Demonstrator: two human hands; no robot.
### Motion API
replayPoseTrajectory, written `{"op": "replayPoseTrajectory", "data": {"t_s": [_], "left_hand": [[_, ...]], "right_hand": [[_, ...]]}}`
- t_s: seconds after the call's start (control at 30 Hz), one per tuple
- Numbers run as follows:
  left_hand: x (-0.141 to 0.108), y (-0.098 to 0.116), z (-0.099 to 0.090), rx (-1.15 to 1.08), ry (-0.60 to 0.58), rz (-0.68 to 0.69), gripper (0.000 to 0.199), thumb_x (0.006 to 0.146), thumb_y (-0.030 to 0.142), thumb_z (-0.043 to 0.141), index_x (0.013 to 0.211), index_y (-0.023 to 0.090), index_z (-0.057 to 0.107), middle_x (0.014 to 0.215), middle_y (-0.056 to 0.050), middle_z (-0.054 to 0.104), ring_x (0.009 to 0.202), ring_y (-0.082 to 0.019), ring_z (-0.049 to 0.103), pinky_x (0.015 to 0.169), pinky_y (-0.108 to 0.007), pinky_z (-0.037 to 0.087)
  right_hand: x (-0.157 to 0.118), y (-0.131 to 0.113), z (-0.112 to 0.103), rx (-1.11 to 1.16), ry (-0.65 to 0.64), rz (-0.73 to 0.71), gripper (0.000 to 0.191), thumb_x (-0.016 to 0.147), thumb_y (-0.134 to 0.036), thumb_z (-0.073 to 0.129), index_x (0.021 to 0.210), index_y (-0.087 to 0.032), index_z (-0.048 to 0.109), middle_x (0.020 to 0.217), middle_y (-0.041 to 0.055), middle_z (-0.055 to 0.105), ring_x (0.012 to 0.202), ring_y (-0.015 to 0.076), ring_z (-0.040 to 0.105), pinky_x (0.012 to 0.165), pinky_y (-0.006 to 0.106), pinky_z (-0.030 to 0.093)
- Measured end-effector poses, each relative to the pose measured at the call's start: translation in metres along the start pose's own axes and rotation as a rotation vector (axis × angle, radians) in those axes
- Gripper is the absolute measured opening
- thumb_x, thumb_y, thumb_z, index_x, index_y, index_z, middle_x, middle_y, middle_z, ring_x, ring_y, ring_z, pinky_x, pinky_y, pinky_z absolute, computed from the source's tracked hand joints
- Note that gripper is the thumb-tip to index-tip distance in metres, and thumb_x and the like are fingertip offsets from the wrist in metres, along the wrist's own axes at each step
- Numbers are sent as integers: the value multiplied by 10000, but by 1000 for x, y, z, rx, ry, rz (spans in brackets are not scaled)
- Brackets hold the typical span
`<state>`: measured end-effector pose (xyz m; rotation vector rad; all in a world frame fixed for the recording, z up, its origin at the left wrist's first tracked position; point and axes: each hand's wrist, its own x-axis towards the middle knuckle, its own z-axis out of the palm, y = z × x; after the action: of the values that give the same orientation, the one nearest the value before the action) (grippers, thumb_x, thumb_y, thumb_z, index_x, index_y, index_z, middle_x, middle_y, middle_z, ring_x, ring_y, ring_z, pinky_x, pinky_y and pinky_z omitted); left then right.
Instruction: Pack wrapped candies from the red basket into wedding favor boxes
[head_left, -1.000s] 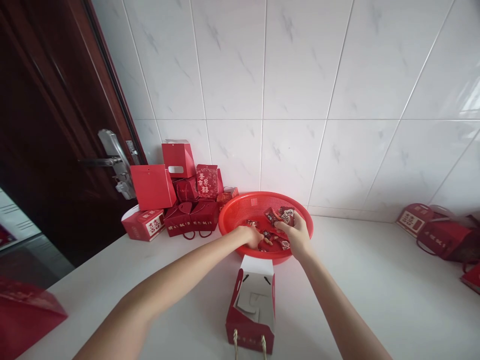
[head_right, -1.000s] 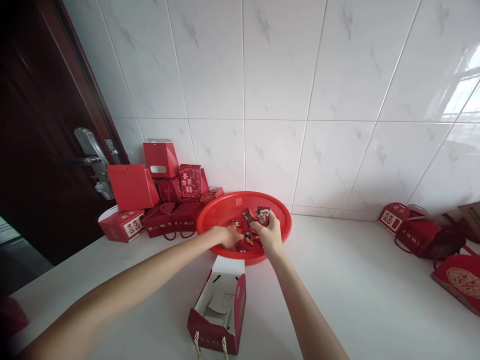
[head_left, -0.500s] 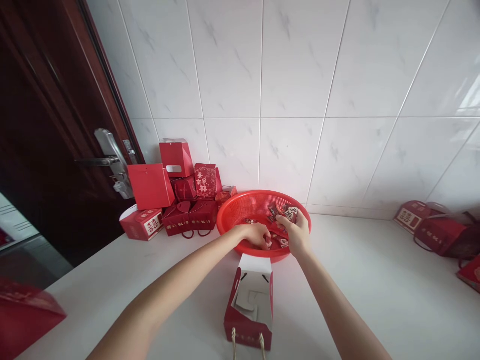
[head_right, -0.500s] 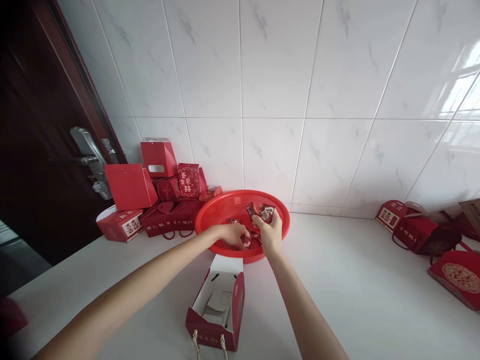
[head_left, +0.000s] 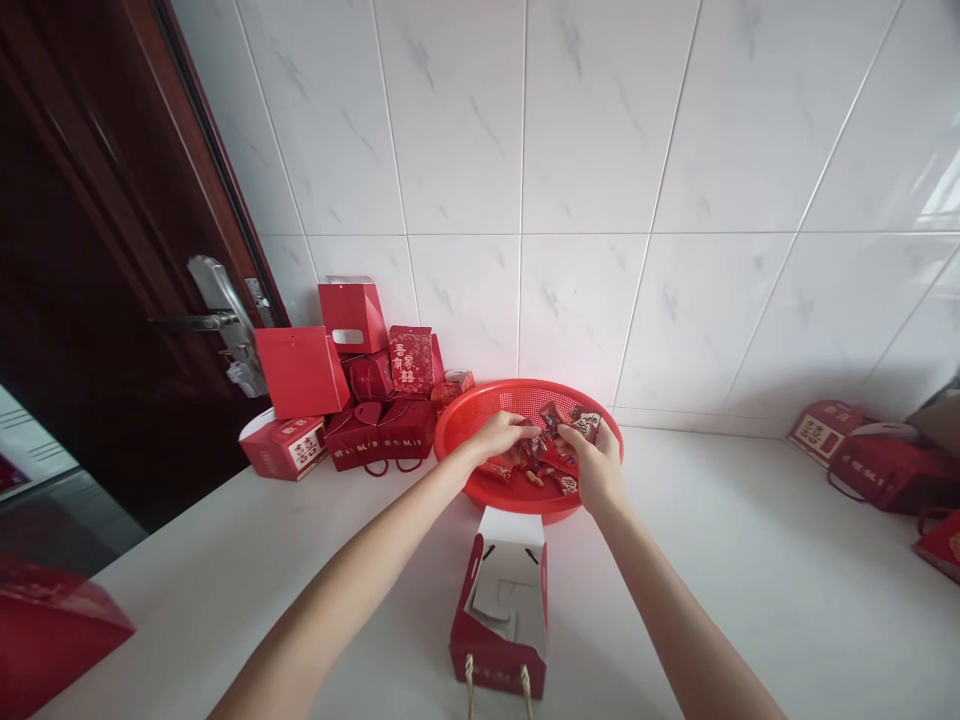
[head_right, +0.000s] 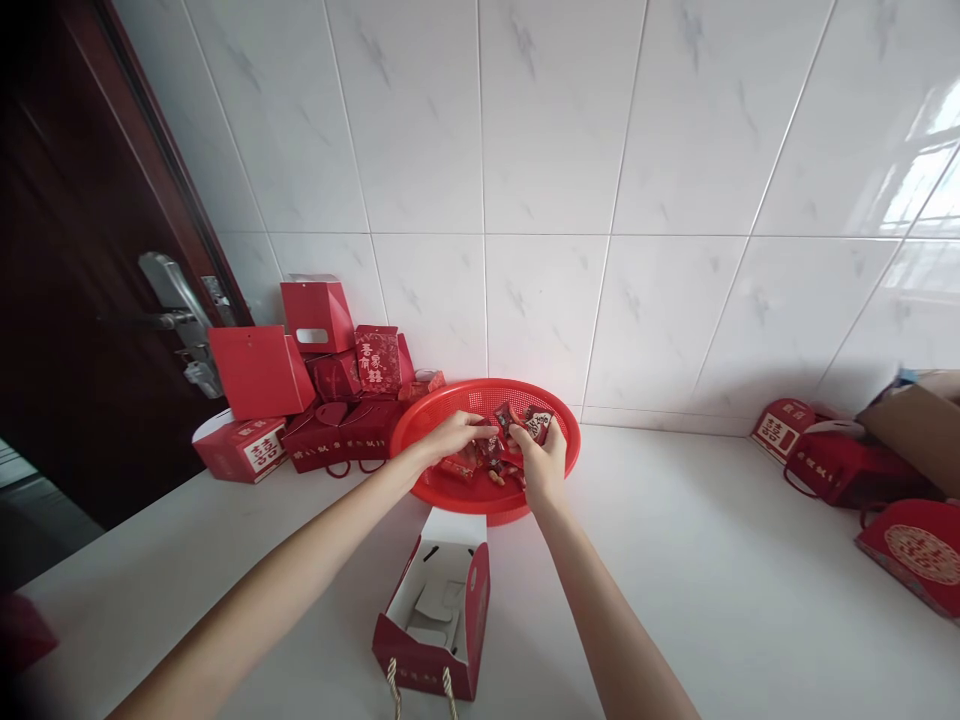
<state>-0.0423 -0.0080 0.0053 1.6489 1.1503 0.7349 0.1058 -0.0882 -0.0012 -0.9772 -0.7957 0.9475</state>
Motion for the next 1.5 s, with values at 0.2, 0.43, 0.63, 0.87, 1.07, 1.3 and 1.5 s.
{"op": "replayPoseTrajectory", "data": {"t_s": [0.2, 0.43, 0.63, 0.87, 1.07, 1.3, 1.5], "left_hand": [[3, -4, -3, -58, 135, 98, 433, 693, 512, 814, 595, 192, 538, 544, 41, 513, 482, -114, 464, 466, -248, 321], [-1, -2, -5, -144, 234, 184, 480, 706, 488, 779, 566, 214, 410, 557, 60, 408, 527, -113, 402, 538, -262, 289], [-5, 2, -5, -229, 299, 174, 284, 739, 453, 715, 687, 207, 582, 695, 22, 609, 652, -154, 549, 610, -269, 392], [-9, 10, -5, -337, 258, 135, 141, 714, 329, 710, 780, 204, 715, 847, -12, 742, 740, -167, 656, 669, -268, 508], [-8, 11, -4, -442, 228, 191, 177, 672, 326, 728, 756, 169, 727, 919, -61, 773, 883, -206, 706, 858, -334, 562], [-20, 6, -3, -473, 328, 313, 374, 610, 232, 793, 977, 184, 747, 1153, -56, 743, 1087, -213, 667, 962, -310, 516], [-30, -1, -24, -163, 203, 173, 311, 692, 196, 682, 992, 192, 767, 1039, -57, 770, 984, -213, 697, 897, -309, 533]], "right_hand": [[3, 2, 0, -7, -14, -6, 253, 621, -340, 777, 739, -234, 580, 630, -32, 654, 605, 171, 620, 511, 274, 510], [2, 2, 0, -8, -34, -4, 246, 621, -331, 775, 736, -233, 581, 632, -33, 650, 610, 173, 623, 515, 276, 516], [1, 1, 0, -15, -33, 1, 246, 617, -327, 771, 718, -231, 568, 615, -38, 638, 596, 171, 622, 506, 273, 509], [-1, -1, 0, -21, -43, 1, 246, 627, -325, 776, 752, -231, 587, 652, -26, 660, 610, 176, 623, 515, 276, 505], [-1, -1, -1, -14, -57, 12, 237, 619, -310, 778, 736, -229, 589, 649, -33, 647, 589, 164, 597, 518, 275, 498], [1, -2, -3, 47, -92, 55, 234, 584, -271, 794, 704, -218, 599, 693, -18, 669, 658, 176, 629, 562, 275, 533], [11, -3, -9, 192, -101, 154, 187, 605, -275, 775, 680, -221, 613, 726, -2, 687, 672, 188, 668, 579, 295, 585]]}}
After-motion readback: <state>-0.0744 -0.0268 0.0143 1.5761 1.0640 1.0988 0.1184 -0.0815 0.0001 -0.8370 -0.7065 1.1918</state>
